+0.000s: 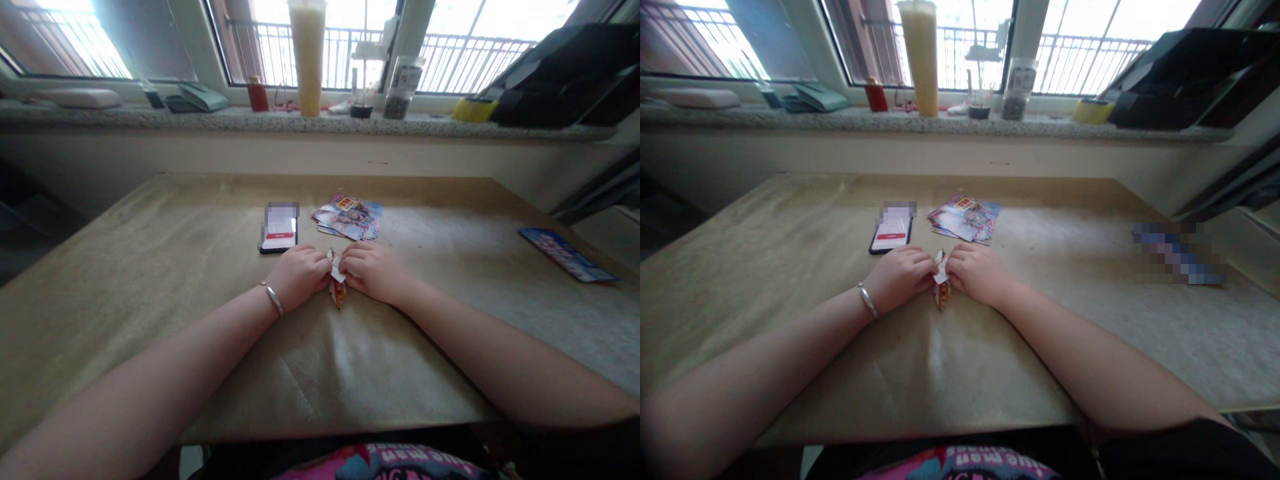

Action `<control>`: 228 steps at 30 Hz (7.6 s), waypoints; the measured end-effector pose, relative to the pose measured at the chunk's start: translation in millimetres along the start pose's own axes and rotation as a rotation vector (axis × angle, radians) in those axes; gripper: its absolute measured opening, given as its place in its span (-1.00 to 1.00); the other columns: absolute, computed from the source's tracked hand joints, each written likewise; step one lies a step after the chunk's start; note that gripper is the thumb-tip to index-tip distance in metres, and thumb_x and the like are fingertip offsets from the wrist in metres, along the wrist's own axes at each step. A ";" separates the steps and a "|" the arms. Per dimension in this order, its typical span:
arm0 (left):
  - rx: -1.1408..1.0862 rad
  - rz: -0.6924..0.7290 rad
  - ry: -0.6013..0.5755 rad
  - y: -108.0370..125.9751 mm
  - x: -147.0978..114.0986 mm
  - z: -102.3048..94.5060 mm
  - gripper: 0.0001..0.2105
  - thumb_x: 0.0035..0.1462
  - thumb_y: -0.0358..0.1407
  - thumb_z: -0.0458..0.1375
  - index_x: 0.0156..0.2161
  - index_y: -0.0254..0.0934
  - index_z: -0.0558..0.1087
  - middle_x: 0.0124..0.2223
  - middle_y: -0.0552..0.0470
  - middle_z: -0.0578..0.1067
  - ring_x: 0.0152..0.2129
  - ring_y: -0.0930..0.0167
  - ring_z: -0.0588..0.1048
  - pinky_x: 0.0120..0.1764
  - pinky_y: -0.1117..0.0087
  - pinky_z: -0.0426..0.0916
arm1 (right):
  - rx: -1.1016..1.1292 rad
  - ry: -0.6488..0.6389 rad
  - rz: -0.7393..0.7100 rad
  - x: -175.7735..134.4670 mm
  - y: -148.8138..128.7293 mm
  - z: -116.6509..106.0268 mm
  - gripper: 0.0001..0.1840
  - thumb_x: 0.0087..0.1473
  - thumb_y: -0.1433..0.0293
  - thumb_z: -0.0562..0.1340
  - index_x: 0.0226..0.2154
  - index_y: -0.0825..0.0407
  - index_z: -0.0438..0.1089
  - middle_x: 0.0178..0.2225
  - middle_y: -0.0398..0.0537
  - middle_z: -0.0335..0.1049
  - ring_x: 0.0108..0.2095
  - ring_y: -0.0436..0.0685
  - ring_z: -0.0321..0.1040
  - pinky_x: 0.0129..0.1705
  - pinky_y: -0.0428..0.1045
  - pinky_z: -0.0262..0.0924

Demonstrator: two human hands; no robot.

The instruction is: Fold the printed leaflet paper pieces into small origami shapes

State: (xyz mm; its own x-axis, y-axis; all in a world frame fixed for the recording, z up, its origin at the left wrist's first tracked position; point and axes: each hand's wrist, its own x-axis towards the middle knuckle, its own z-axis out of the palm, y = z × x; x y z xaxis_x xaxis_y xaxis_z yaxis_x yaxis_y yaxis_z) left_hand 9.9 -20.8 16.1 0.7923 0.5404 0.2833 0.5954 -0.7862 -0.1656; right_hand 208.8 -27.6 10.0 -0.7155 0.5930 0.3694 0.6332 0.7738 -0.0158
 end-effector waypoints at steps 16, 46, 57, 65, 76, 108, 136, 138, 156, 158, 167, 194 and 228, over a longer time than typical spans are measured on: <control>-0.209 -0.054 0.020 -9.1 0.1 10.0 -0.93 0.06 -0.37 0.13 -0.33 -0.32 0.43 -0.26 -0.06 0.49 -0.23 0.33 0.44 -0.14 0.33 0.36 | 0.186 0.033 0.175 -0.2 3.1 10.2 -0.97 -0.10 0.46 0.22 -0.48 0.04 0.39 -0.44 -0.07 0.39 -0.36 0.09 0.28 -0.24 -0.03 0.13; -0.429 -0.335 0.020 -7.3 4.0 13.2 -0.84 0.09 -0.29 0.16 -0.48 -0.30 0.43 -0.39 0.03 0.49 -0.39 0.40 0.43 -0.26 0.39 0.29 | 0.362 0.058 0.460 11.7 8.4 19.8 -0.81 -0.03 0.39 0.27 -0.61 0.06 0.35 -0.53 -0.12 0.37 -0.43 0.03 0.22 -0.32 -0.06 0.04; -0.271 -0.109 0.035 -11.3 -6.0 8.8 -0.84 0.20 -0.30 0.07 -0.21 -0.24 0.49 -0.30 0.02 0.54 -0.37 0.41 0.47 -0.29 0.42 0.31 | 0.402 0.053 0.507 10.2 8.8 21.5 -0.81 -0.03 0.37 0.26 -0.61 0.05 0.38 -0.51 -0.11 0.43 -0.46 0.01 0.26 -0.37 -0.08 0.08; -0.169 -0.028 0.020 -10.4 -7.0 7.5 -0.80 0.22 -0.33 0.04 -0.16 -0.20 0.51 -0.27 0.01 0.52 -0.33 0.41 0.47 -0.28 0.42 0.35 | 0.396 0.140 0.575 6.1 6.4 24.4 -0.89 -0.09 0.36 0.28 -0.45 0.05 0.36 -0.44 -0.11 0.42 -0.42 0.02 0.28 -0.38 -0.09 0.12; -0.170 -0.019 0.032 -8.9 -6.4 8.7 -0.79 0.21 -0.33 0.04 -0.18 -0.22 0.52 -0.29 -0.01 0.51 -0.35 0.41 0.46 -0.28 0.41 0.35 | 0.203 0.103 0.393 1.2 5.9 17.9 -0.87 0.04 0.31 0.24 -0.38 0.00 0.48 -0.32 -0.04 0.49 -0.25 0.12 0.33 -0.18 0.01 0.14; -0.407 0.084 -0.066 -17.4 -11.1 2.5 -0.68 0.13 -0.43 0.00 0.01 -0.25 0.33 0.01 -0.07 0.40 -0.11 0.37 0.43 -0.06 0.39 0.35 | 0.325 0.120 0.461 -0.5 7.5 19.4 -0.81 0.04 0.31 0.26 -0.24 -0.04 0.48 -0.33 -0.07 0.48 -0.28 0.10 0.34 -0.24 -0.04 0.19; -0.452 0.115 -0.093 -19.6 -11.7 4.5 -0.73 0.13 -0.45 0.02 -0.07 -0.27 0.41 -0.01 -0.09 0.41 -0.12 0.37 0.44 -0.06 0.36 0.36 | 0.283 0.112 0.345 -4.5 14.2 23.7 -0.82 0.06 0.29 0.25 -0.26 -0.03 0.50 -0.33 -0.04 0.49 -0.23 0.13 0.34 -0.18 -0.01 0.20; -0.437 0.115 -0.088 -19.4 -11.8 5.1 -0.73 0.13 -0.45 0.01 -0.07 -0.27 0.41 -0.01 -0.08 0.41 -0.13 0.37 0.44 -0.07 0.37 0.36 | 0.271 0.098 0.349 -4.0 14.4 24.2 -0.82 0.07 0.28 0.25 -0.26 -0.03 0.50 -0.33 -0.03 0.50 -0.22 0.14 0.34 -0.17 0.00 0.21; -0.229 0.167 -0.035 -12.6 -12.9 2.3 -0.72 0.16 -0.45 -0.01 -0.05 -0.26 0.40 0.07 -0.08 0.40 -0.06 0.34 0.44 -0.07 0.35 0.40 | 0.109 0.071 -0.012 -9.9 10.3 4.6 -0.81 0.14 0.37 0.16 -0.35 0.02 0.49 -0.35 -0.04 0.49 -0.25 0.11 0.32 -0.19 0.00 0.21; -0.234 0.182 -0.007 -13.2 -13.4 4.4 -0.71 0.16 -0.46 -0.01 -0.03 -0.26 0.40 0.08 -0.09 0.39 -0.03 0.34 0.42 -0.03 0.34 0.39 | 0.074 0.058 -0.044 -9.8 9.9 2.9 -0.79 0.15 0.36 0.14 -0.34 0.02 0.49 -0.35 -0.03 0.48 -0.25 0.12 0.32 -0.20 0.01 0.22; -0.353 0.221 0.014 -21.3 -14.4 8.5 -0.63 0.15 -0.47 -0.02 0.06 -0.26 0.35 0.12 -0.10 0.37 0.08 0.34 0.34 0.07 0.28 0.32 | 0.149 0.043 -0.002 -12.0 10.6 6.0 -0.80 0.15 0.39 0.12 -0.30 -0.01 0.47 -0.21 -0.04 0.49 -0.16 0.12 0.34 -0.11 0.01 0.22; -0.414 0.176 0.014 -19.1 -13.0 9.5 -0.66 0.12 -0.51 -0.03 -0.02 -0.27 0.40 0.10 -0.08 0.40 0.01 0.39 0.40 0.03 0.34 0.35 | 0.150 0.005 -0.012 -11.9 6.1 2.2 -0.76 0.13 0.44 0.11 -0.22 0.00 0.47 -0.23 -0.02 0.47 -0.19 0.12 0.36 -0.15 -0.01 0.23; -0.276 0.043 -0.031 -7.3 -12.5 1.5 -0.71 0.09 -0.48 0.02 -0.11 -0.24 0.46 0.10 -0.04 0.40 0.02 0.31 0.39 0.05 0.25 0.34 | 0.091 0.015 0.170 -13.8 -7.8 -2.9 -0.82 0.03 0.40 0.16 -0.34 -0.03 0.48 -0.10 -0.06 0.44 -0.21 0.11 0.39 -0.24 -0.03 0.23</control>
State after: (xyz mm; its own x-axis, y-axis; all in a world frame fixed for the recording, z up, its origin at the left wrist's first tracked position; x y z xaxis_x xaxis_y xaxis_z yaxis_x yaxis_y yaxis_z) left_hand -4.2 -21.3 12.4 0.8223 0.5105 0.2514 0.5059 -0.8581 0.0875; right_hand 214.7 -42.4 7.8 -0.5957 0.7139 0.3681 0.7148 0.6802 -0.1625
